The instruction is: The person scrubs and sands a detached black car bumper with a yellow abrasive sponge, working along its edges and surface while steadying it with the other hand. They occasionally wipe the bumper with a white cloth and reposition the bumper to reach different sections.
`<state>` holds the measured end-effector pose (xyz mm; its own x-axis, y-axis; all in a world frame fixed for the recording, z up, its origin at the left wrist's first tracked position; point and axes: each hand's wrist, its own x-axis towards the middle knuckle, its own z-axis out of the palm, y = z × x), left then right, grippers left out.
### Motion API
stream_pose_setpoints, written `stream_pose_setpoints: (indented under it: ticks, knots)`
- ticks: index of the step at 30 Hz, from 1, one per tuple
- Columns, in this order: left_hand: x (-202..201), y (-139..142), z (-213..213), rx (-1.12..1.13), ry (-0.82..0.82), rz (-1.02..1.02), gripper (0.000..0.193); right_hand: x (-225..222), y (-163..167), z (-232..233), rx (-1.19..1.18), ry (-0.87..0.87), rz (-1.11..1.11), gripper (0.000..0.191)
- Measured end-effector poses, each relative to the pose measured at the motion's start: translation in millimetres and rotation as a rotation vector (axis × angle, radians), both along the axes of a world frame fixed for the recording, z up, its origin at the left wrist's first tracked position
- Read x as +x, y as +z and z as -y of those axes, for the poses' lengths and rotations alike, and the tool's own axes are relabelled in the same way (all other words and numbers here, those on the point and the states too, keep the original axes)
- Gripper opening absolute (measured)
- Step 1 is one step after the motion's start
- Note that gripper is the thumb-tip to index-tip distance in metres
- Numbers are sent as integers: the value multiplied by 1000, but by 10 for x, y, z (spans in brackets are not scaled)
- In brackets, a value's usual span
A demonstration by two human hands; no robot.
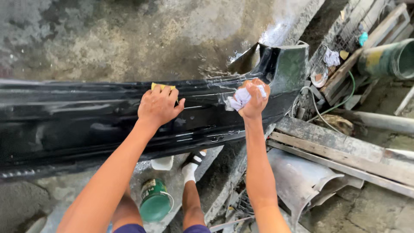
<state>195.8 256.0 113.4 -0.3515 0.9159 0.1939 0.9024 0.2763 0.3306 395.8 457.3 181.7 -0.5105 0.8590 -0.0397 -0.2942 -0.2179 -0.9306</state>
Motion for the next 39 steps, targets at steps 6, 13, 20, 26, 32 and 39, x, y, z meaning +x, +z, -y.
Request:
stream_pose_setpoints:
  ticks: [6,13,20,26,32,39]
  knots:
    - [1,-69,24,-12,7,17,36,-404,129,102,-43,29,-90,32]
    - [-1,-31,20,21,15,18,35,-156,86,155,-130,65,-143,20]
    - [-19,183,26,-20,13,85,46,949,-798,1905,-437,-69,85,15]
    - [-56,437,-27,-14,-64,146,57,1378,-1897,3404,-850,-93,680,41]
    - [-120,327,117,-34,-179,257,35,1004,-2769,3579,-700,60,1146,43]
    - [-161,415,24,-2,-233,393,21,2201,-2652,3738,-387,9,1133,38]
